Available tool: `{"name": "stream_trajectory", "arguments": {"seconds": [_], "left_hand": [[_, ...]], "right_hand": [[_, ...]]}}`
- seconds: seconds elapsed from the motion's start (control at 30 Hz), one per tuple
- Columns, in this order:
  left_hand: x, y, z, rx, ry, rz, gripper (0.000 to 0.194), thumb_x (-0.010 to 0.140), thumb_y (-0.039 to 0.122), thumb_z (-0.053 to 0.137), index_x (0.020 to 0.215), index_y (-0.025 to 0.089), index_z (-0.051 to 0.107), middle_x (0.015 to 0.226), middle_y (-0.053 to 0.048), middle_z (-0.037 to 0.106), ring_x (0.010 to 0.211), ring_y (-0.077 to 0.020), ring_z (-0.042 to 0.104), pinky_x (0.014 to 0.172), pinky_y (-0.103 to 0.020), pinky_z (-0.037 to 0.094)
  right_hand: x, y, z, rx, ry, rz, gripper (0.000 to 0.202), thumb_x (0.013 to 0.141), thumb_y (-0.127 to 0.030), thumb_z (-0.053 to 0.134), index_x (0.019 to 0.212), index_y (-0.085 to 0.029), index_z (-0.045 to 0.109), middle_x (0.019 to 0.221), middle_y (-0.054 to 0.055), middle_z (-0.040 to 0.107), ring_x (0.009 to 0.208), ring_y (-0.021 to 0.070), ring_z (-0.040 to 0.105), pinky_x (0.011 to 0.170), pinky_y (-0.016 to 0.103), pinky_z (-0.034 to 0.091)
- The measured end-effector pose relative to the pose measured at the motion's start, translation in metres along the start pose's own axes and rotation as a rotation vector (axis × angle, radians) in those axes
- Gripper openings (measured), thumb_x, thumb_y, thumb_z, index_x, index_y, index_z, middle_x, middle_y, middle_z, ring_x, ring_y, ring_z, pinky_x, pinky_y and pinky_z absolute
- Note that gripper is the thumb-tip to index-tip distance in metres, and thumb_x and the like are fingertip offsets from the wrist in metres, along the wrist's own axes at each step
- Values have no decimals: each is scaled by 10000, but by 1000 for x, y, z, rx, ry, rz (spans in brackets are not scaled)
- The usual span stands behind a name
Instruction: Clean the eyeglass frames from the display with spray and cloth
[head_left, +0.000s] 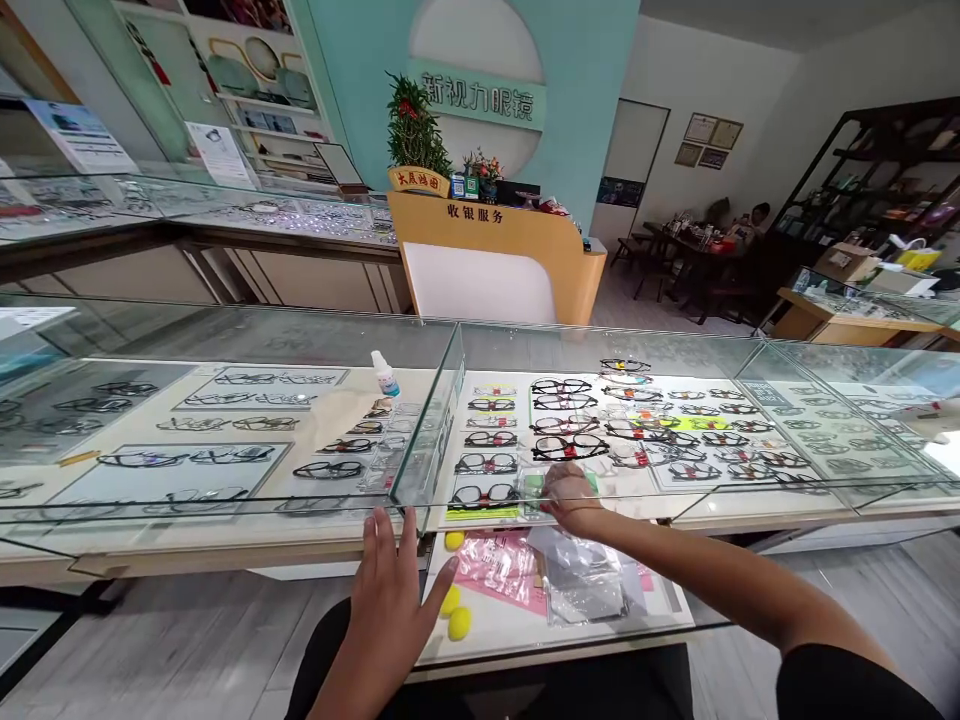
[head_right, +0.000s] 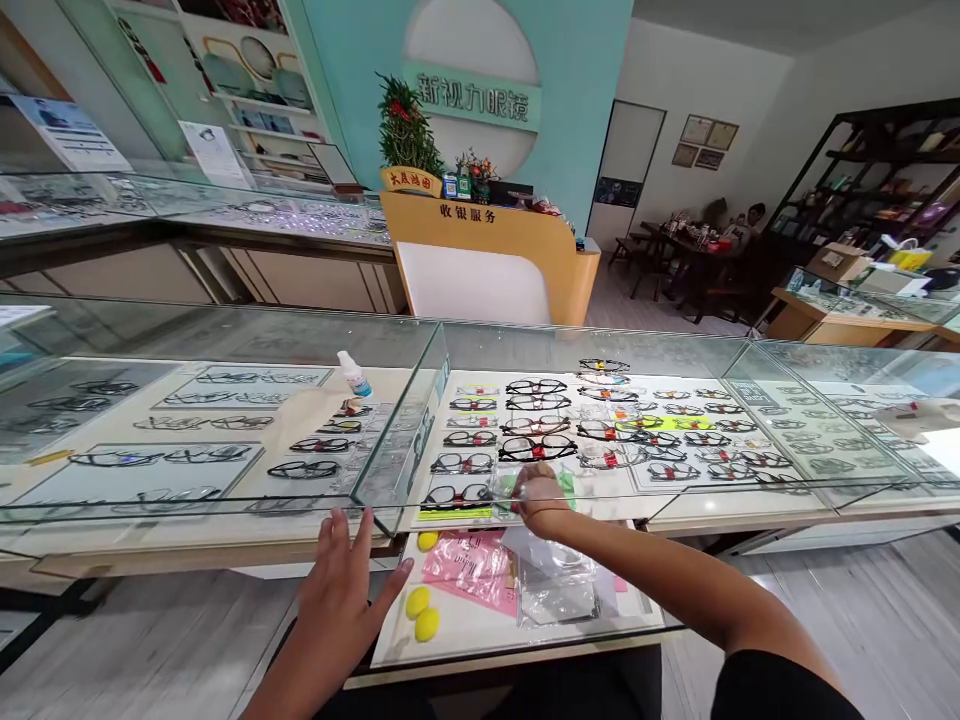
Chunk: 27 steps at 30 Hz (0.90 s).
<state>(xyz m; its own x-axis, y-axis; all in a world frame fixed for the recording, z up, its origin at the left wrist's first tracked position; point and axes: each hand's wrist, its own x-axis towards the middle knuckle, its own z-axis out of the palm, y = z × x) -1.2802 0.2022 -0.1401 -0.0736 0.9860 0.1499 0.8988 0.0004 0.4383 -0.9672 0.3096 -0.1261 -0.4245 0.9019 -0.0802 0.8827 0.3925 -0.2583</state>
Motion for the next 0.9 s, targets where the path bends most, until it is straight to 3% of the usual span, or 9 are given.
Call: {"name": "stream_trajectory", "arguments": {"seconds": [0.1, 0.2, 0.3, 0.4, 0.53, 0.63, 0.73, 0.9], "left_hand": [[0, -2, -1, -14, -18, 12, 984, 1003, 730, 379, 1726, 78, 234, 1814, -250, -16, 1689, -432, -1, 1287, -698, 236], [1, -5, -2, -19, -45, 20, 990, 1002, 729, 401, 1733, 90, 209, 1814, -244, -45, 1688, -437, -12, 1284, -699, 243], [1, -5, -3, -18, -66, 17, 983, 1003, 723, 416, 1739, 111, 192, 1817, -231, -54, 1688, -436, -22, 1280, -706, 244], [1, -2, -4, -15, -68, -1, 965, 1006, 716, 390, 1733, 104, 223, 1819, -229, -35, 1690, -425, -24, 1286, -697, 241], [1, 0, -4, -2, -72, -6, 959, 1003, 713, 384, 1730, 105, 237, 1821, -222, -37, 1692, -415, -26, 1292, -681, 244], [1, 1, -4, 5, -56, 2, 949, 1008, 698, 393, 1729, 101, 238, 1820, -229, -28, 1692, -416, -25, 1290, -683, 244], [-1, 5, -6, -7, -7, 10, 893, 1033, 653, 382, 1727, 106, 250, 1821, -225, -20, 1692, -416, -18, 1293, -689, 227], [-4, 10, -8, -34, 32, 11, 843, 1048, 613, 382, 1725, 123, 268, 1826, -206, -6, 1695, -404, -15, 1297, -689, 219]], "right_hand": [[-30, -12, -2, 69, -82, -55, 91, 970, -244, 720, 983, -183, 786, 1138, 96, 760, 1129, 265, 685, 1005, 392, 504], [-62, -30, -20, 218, -148, -202, 42, 930, -219, 760, 964, -193, 761, 1100, 81, 741, 1095, 247, 666, 1021, 388, 485], [-86, -50, -60, 350, -130, -354, 63, 939, -256, 774, 959, -208, 739, 1134, 93, 712, 1164, 267, 633, 1076, 424, 463], [-86, -56, -120, 396, 19, -464, 51, 1010, -263, 695, 990, -231, 731, 1126, 80, 714, 1162, 248, 626, 1146, 461, 407], [-31, -18, -194, 160, 296, -427, 128, 1042, -293, 646, 1001, -224, 746, 1163, 105, 713, 1173, 284, 594, 1095, 501, 410], [35, 31, -219, -45, 329, -336, 143, 1027, -291, 657, 1026, -214, 778, 1200, 107, 726, 1160, 285, 592, 1113, 499, 390], [95, 71, -218, -185, 268, -144, 176, 1009, -283, 675, 1074, -192, 812, 1273, 120, 719, 1211, 298, 562, 1112, 451, 400], [154, 99, -191, -244, 185, -86, 132, 932, -216, 743, 1011, -224, 849, 1283, 116, 747, 1316, 334, 536, 1177, 477, 349]]}}
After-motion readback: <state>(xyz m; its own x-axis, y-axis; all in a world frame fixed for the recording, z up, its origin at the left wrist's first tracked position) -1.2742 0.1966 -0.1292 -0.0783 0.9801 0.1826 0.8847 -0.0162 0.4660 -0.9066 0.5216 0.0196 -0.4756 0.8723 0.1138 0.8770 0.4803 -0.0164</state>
